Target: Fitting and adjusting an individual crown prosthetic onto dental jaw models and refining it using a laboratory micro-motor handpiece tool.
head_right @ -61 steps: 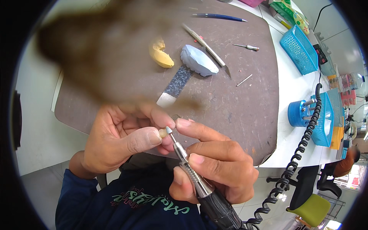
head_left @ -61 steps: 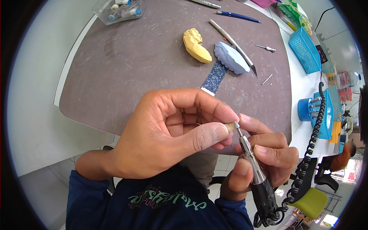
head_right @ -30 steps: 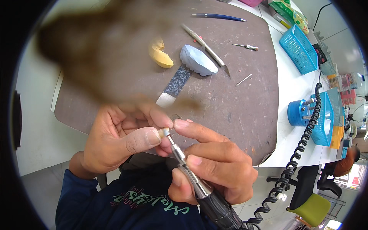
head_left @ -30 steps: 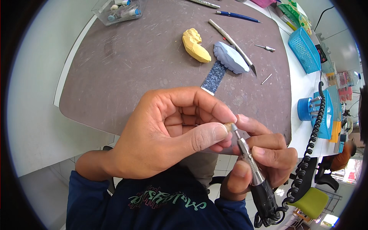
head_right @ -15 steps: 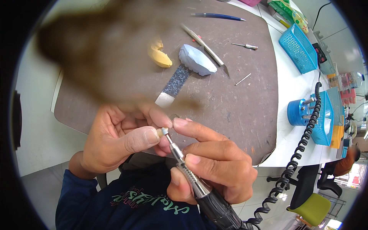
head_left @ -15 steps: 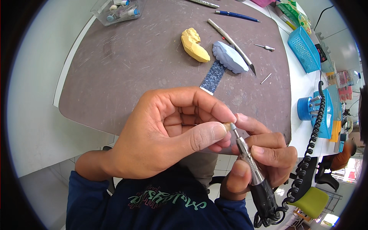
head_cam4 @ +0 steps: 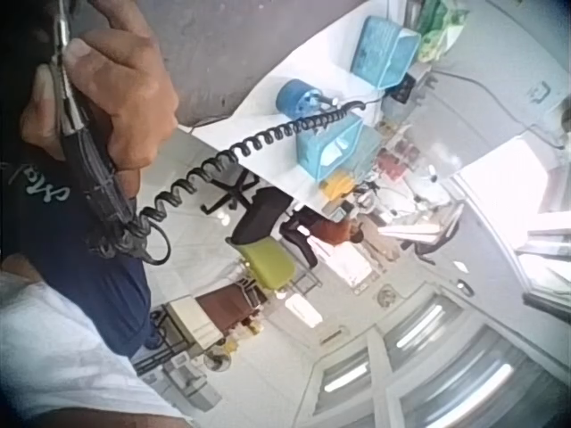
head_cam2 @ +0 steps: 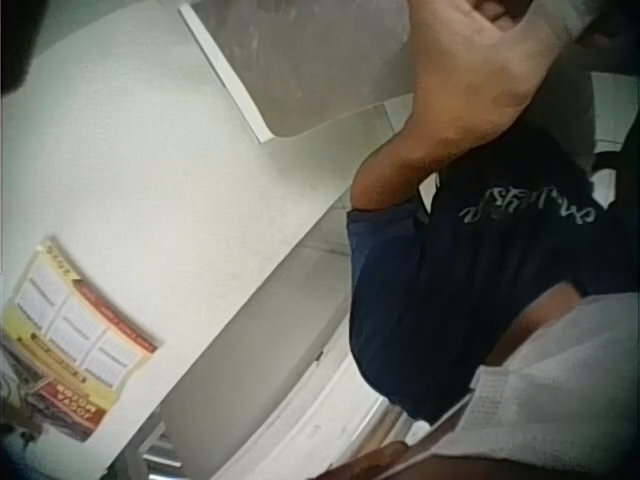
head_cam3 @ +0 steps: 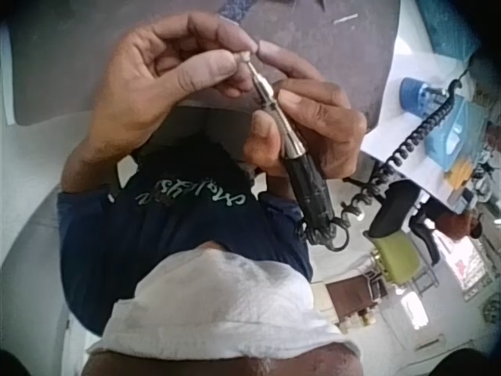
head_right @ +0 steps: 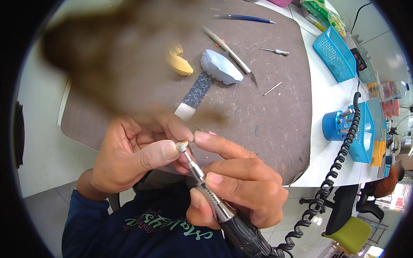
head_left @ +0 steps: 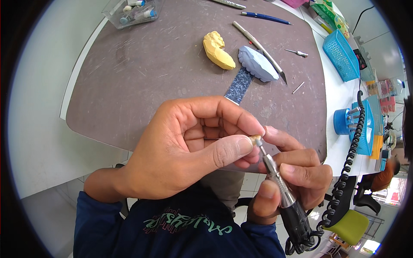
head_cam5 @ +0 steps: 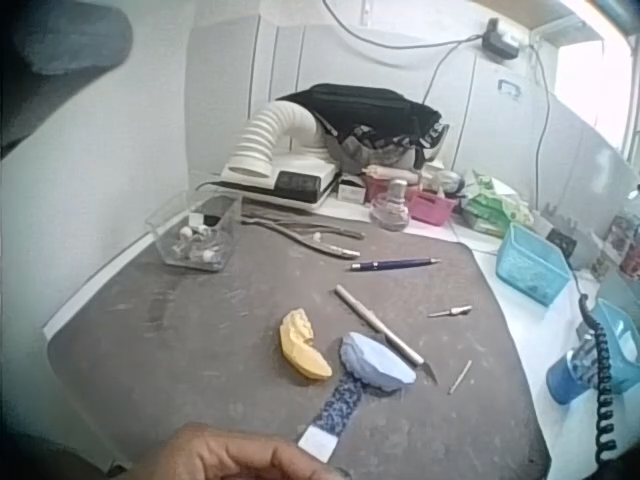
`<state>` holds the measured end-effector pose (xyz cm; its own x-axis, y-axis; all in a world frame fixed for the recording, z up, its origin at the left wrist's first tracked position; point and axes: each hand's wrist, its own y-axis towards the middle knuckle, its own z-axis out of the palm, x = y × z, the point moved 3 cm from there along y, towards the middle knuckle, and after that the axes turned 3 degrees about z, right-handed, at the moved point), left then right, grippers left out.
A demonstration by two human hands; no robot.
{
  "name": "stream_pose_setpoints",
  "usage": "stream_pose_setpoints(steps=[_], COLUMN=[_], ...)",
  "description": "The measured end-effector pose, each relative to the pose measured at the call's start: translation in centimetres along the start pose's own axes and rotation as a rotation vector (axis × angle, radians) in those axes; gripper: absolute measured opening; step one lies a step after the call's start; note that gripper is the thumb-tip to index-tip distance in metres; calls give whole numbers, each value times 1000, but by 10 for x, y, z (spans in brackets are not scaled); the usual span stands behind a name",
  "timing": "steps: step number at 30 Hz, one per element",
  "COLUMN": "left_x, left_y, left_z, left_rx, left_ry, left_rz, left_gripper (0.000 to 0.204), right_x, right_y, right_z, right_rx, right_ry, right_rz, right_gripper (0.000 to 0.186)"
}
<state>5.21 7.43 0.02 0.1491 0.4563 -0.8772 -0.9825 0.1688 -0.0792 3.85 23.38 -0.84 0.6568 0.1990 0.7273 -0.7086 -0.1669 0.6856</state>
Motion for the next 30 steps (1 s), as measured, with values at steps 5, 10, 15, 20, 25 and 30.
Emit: stream_pose_setpoints(steps=[5, 10, 15, 20, 25, 30], left_x=[0, 0, 1, 2, 5, 9], left_y=[-1, 0, 0, 1, -1, -3], left_z=[1, 0, -1, -1, 0, 0], left_rx=[-8, 12, 16, -9, -39, -48], left_ry=[-24, -11, -5, -43, -42, 34], left_rz=[-11, 1, 2, 60, 121, 267], left_gripper=[15, 15, 15, 11, 10, 18], right_x=[9, 4, 1, -1, 2, 7], right_y=[-2, 1, -1, 1, -2, -4], right_z=[-2, -1, 1, -4, -3, -1], right_rx=[52, 57, -74, -64, -12, 8], right_ry=[-177, -122, -46, -53, -87, -123], right_rz=[181, 109, 5, -48, -34, 34], right_gripper=[36, 34, 31, 33, 35, 35])
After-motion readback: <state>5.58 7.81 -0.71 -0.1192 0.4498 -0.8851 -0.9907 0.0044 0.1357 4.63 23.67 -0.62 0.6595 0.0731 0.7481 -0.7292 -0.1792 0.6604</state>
